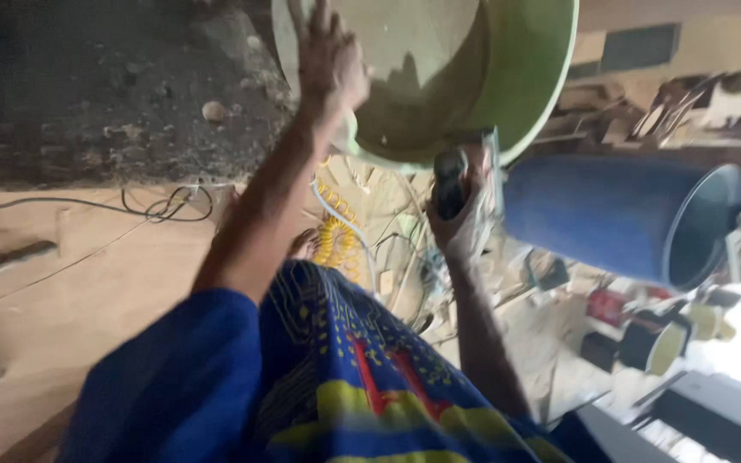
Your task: The person sands the interior edges and surfaces of a large green plastic chair frame using an electric orbital sander held in one hand.
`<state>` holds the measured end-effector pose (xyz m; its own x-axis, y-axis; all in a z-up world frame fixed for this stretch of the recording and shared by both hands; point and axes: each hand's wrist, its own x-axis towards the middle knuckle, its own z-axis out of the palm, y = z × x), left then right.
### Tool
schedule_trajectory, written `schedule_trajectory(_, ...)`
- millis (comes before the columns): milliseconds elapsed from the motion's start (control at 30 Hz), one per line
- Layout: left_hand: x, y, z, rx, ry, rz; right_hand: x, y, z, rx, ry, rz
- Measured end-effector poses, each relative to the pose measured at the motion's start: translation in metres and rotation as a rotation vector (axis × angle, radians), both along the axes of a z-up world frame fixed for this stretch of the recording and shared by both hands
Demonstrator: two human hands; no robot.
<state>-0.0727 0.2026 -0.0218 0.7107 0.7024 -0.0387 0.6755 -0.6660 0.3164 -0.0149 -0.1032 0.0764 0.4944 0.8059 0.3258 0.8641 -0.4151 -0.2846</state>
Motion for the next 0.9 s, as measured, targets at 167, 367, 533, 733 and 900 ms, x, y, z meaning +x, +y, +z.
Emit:
schedule_trajectory(167,0.007,-0.018,0.009,0.135,-0.271,0.254,-0.017,0.004,-0.045,-0.083,0.042,-0.219)
schedule_trajectory(367,0.012,-0.022,0.001,0.128,-0.288,0.283,-0.026,-0.008,-0.073,-0.083,0.108,-0.288)
schedule_trajectory(533,0.014,-0.019,0.001,0.124,-0.382,0.282,-0.033,0.015,-0.068,-0.124,0.150,-0.489)
schedule_trajectory(733,0.012,-0.017,-0.007,0.129,-0.375,0.277,-0.030,0.014,-0.073,-0.126,0.200,-0.487)
schedule_trajectory(900,0.005,-0.017,0.000,0.088,-0.388,0.260,-0.018,-0.005,-0.083,-0.231,0.004,-0.383)
